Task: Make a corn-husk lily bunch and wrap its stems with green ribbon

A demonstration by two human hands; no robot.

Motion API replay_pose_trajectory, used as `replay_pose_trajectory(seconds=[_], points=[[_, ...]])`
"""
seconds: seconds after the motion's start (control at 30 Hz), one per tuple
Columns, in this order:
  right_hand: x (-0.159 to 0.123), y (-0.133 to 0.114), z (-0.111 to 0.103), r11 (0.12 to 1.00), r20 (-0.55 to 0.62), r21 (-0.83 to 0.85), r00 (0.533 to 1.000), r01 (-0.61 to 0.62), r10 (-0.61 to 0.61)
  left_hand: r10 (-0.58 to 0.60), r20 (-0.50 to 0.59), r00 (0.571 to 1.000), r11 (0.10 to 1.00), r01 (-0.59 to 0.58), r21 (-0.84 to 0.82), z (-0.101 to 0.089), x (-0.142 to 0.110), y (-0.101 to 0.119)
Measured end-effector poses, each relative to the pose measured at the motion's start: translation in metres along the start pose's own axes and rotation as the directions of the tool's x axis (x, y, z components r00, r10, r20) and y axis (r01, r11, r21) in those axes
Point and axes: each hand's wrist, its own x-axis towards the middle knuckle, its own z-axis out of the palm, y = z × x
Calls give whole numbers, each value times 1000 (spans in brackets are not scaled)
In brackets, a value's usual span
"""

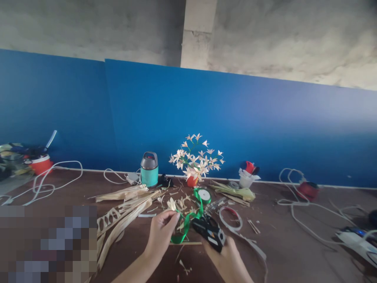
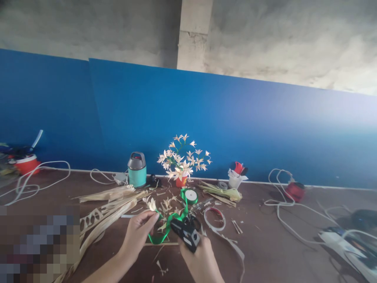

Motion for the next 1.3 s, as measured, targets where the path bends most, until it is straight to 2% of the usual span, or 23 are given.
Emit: replay_pose_trajectory(seconds=[0.1, 0.23, 0.3, 0.4, 0.47, 0.53, 0.63, 0.7, 0.77, 0.87, 0.9, 0.93, 1.0, 1.03, 1.07, 1.1, 1.13, 1.2, 1.23, 1.3], points=[[4, 5, -4, 998, -15, 28, 998, -62, 63, -10, 40, 999, 999, 11, -35, 0, -1, 1], [-2, 5, -6, 992, 29, 91, 996, -83, 81, -6, 187, 982, 1000, 7, -4, 3, 1, -2], [-9, 0, -9, 1000, 88, 21, 996, -18, 16, -5, 163, 987, 999, 0, 33, 4, 2, -4], [-16, -3, -22, 974, 179, -179, 978, 135, -103, -33, 14, 999, 999, 33, 16, 1, 5, -6], [-17, 6, -32, 910, 112, -399, 991, 114, -75, -62, -37, 997, 998, 61, -18, -2, 7, -7], [-15, 26, -41, 771, -38, -636, 996, 34, -75, -97, -27, 995, 994, 95, -54, -3, 7, -7], [-13, 59, -49, 603, -89, -797, 995, -38, -55, -147, 29, 989, 982, 149, -118, -2, 5, -5], [-12, 70, -53, 552, -94, -830, 996, -76, -4, -178, 68, 982, 971, 186, -149, 1, 2, -2], [-11, 64, -58, 527, -89, -843, 994, -107, 59, -194, 116, 974, 963, 212, -164, 3, 0, 1], [-5, 29, -66, 502, -117, -851, 987, -158, 112, -182, 172, 968, 961, 212, -175, 4, -1, 3], [-1, 14, -67, 555, -119, -818, 988, -154, 99, -177, 181, 967, 961, 210, -180, 4, -1, 2], [3, 0, -65, 663, -100, -738, 992, -126, 78, -176, 186, 967, 961, 210, -182, 5, -1, 2], [10, -22, -56, 919, 86, -394, 994, -22, 60, -180, 186, 966, 959, 214, -184, 5, -2, 1], [13, -30, -47, 983, 211, -174, 973, -57, 93, -179, 186, 966, 958, 214, -190, 5, -2, 1], [16, -34, -38, 988, 320, 23, 938, -150, 135, -174, 187, 967, 957, 211, -201, 5, -2, 2], [18, -36, -27, 947, 381, 180, 907, -265, 181, -164, 191, 968, 955, 205, -216, 5, -3, 3], [20, -36, -18, 881, 440, 304, 874, -363, 208, -151, 198, 968, 952, 196, -235, 5, -3, 3], [24, -33, -2, 743, 524, 445, 818, -501, 238, -126, 213, 969, 947, 181, -265, 4, -3, 5], [27, -32, 2, 703, 521, 483, 817, -522, 248, -120, 219, 968, 946, 179, -271, 4, -3, 5], [34, -31, 6, 693, 449, 518, 849, -501, 279, -118, 238, 964, 943, 184, -277, 4, -3, 5]])
